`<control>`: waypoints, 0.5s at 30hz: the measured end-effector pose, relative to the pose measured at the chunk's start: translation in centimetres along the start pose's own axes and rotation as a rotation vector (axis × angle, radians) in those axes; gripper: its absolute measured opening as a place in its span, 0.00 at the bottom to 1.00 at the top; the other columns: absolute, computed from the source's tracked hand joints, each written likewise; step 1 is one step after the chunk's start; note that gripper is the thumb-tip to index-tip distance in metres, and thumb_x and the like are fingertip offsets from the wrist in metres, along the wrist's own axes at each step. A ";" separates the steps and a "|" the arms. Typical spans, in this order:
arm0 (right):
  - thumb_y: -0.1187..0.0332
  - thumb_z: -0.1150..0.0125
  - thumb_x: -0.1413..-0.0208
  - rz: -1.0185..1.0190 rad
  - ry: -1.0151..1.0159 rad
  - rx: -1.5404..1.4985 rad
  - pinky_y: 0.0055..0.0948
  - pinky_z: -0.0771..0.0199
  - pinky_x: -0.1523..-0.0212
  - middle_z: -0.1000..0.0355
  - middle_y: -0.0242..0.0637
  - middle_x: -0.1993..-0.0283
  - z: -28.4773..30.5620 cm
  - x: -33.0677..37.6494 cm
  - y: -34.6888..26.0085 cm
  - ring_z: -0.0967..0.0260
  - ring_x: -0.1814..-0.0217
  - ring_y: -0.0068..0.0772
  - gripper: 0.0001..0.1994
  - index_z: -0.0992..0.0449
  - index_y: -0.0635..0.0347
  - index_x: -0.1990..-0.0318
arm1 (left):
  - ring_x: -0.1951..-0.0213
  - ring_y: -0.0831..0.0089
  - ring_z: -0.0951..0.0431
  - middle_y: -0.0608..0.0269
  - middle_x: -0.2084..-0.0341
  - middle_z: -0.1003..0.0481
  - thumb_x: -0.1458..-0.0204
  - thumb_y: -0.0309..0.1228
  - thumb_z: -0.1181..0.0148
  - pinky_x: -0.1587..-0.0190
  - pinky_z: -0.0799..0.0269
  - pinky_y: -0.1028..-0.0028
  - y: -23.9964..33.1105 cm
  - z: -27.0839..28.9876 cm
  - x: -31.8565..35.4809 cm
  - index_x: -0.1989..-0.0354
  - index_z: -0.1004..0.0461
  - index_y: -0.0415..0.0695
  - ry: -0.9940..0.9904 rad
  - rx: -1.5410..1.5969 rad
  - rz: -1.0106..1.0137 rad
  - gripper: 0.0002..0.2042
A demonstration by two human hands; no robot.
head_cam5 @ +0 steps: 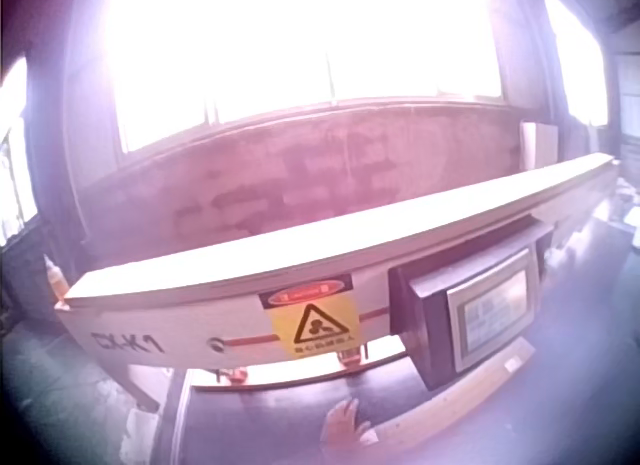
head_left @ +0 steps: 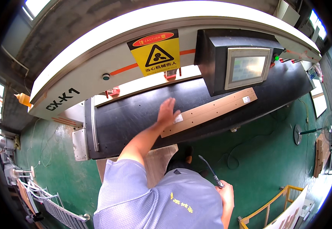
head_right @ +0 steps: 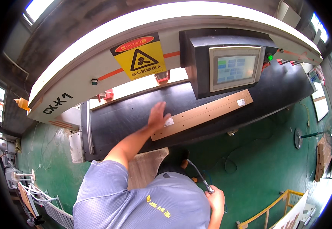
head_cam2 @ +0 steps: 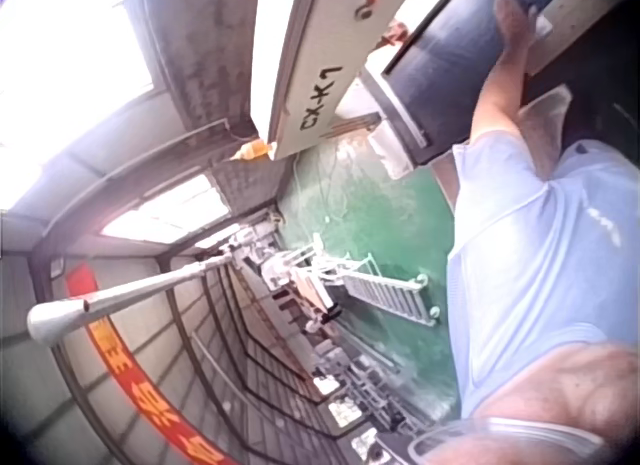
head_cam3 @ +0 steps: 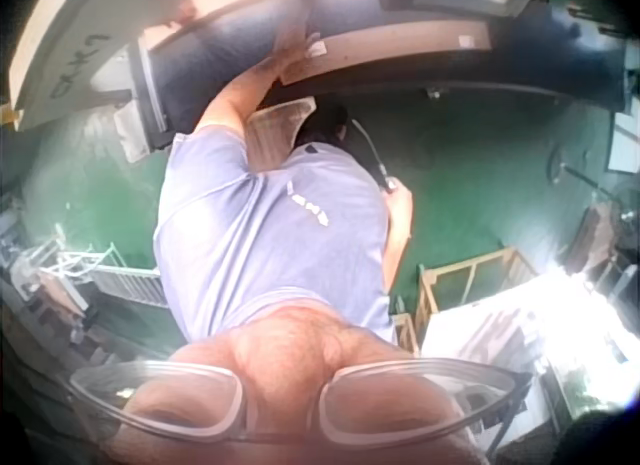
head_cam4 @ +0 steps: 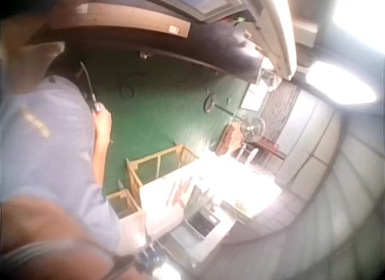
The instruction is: The person applies edge banding to wooden planks using a conveyor machine. They pick up planks from a table, place them on the machine's conveyor belt, and use a handheld air gun to assist the process. The person repeats this for several planks, moving between the table and the machine.
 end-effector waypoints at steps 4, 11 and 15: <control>0.64 0.31 0.54 0.002 -0.010 -0.040 0.43 0.25 0.61 0.24 0.47 0.72 0.1 -0.4 0.1 0.24 0.67 0.51 0.14 0.18 0.57 0.60 | 0.27 0.53 0.49 0.44 0.28 0.46 0.42 0.51 0.43 0.26 0.56 0.55 -6.6 1.9 -7.3 0.29 0.45 0.38 0.047 -0.314 0.268 0.39; 0.69 0.28 0.50 0.008 0.115 -0.235 0.32 0.28 0.69 0.27 0.39 0.77 -0.6 -1.1 -0.3 0.30 0.76 0.30 0.17 0.21 0.63 0.53 | 0.30 0.54 0.43 0.50 0.30 0.41 0.41 0.57 0.48 0.29 0.52 0.52 -10.4 2.7 -9.2 0.31 0.40 0.40 0.044 -0.402 0.347 0.38; 0.69 0.30 0.46 -0.006 0.046 -0.312 0.27 0.36 0.76 0.34 0.30 0.81 -1.4 -2.2 -1.5 0.39 0.80 0.18 0.12 0.22 0.66 0.58 | 0.30 0.55 0.42 0.53 0.31 0.40 0.40 0.57 0.48 0.30 0.52 0.48 -9.2 2.8 -6.4 0.32 0.37 0.41 0.073 -0.459 0.311 0.36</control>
Point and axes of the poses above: each hand's wrist, its own x-axis away from the middle knuckle, its own z-axis out of the back of the hand, y = z × x, the point moved 1 cm from there along -x, towards the middle knuckle
